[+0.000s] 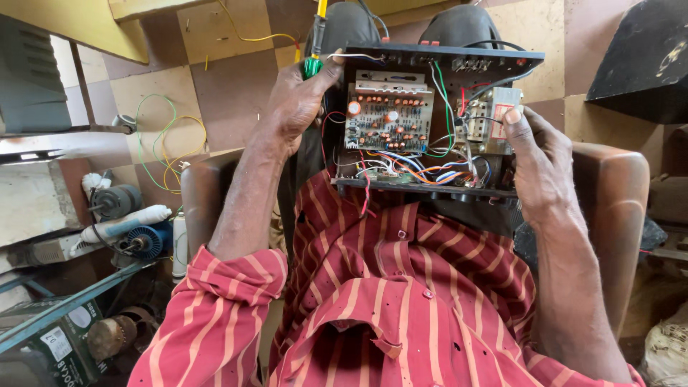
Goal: The person holds a green circuit board and manipulates multiple colored wires, then places the board into a black metal casing. They use a screwdriver to tighten screws on the casing, securing the internal components.
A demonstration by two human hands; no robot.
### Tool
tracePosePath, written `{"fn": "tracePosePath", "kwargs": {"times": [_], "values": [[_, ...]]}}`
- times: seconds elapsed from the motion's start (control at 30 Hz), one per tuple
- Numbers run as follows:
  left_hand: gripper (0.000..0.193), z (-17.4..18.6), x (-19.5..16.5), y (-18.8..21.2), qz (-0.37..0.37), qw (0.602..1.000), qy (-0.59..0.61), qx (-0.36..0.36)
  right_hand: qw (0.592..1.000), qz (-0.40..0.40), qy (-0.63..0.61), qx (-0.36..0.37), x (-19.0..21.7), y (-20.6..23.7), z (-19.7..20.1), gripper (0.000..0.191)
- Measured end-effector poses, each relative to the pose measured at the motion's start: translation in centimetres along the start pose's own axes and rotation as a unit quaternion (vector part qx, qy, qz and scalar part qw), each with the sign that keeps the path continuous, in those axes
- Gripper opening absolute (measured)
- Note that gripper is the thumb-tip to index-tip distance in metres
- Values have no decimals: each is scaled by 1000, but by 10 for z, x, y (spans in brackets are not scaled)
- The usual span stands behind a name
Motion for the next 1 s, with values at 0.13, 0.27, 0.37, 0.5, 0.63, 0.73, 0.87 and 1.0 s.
{"fn": "tracePosePath", "kwargs": {"times": [0.13,0.27,0.37,0.5,0.63,0.73,0.87,1.0], "values": [[47,7,-8,17,10,998,69,-2,995,-74,-52,-34,-14,-2,6,44],[37,13,-40,42,-29,983,182,25,983,-144,-109,-30,-7,7,2,42],[36,23,-81,62,-156,987,41,18,980,-107,-167,18,16,14,-11,40],[36,23,-103,95,-94,994,38,40,975,-121,-182,27,35,26,-21,42],[27,7,-128,137,-121,991,48,10,956,-203,-214,9,25,43,-24,42],[24,-9,-141,158,-117,992,46,22,923,-275,-268,26,1,59,-28,39],[17,-30,-158,158,-146,987,-51,34,922,-304,-238,19,-25,71,-21,38],[18,-44,-156,153,-76,996,-21,49,974,-213,73,-9,-1,68,5,45]]}}
Point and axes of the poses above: each hand's wrist, its own y-axis away from the middle knuckle, its own z-axis out of the back of the hand, x = y × z, the point moved 6 cm from there along -y, towards the middle knuckle, and after that the axes turned 9 degrees about -y, right-handed, at the moved point
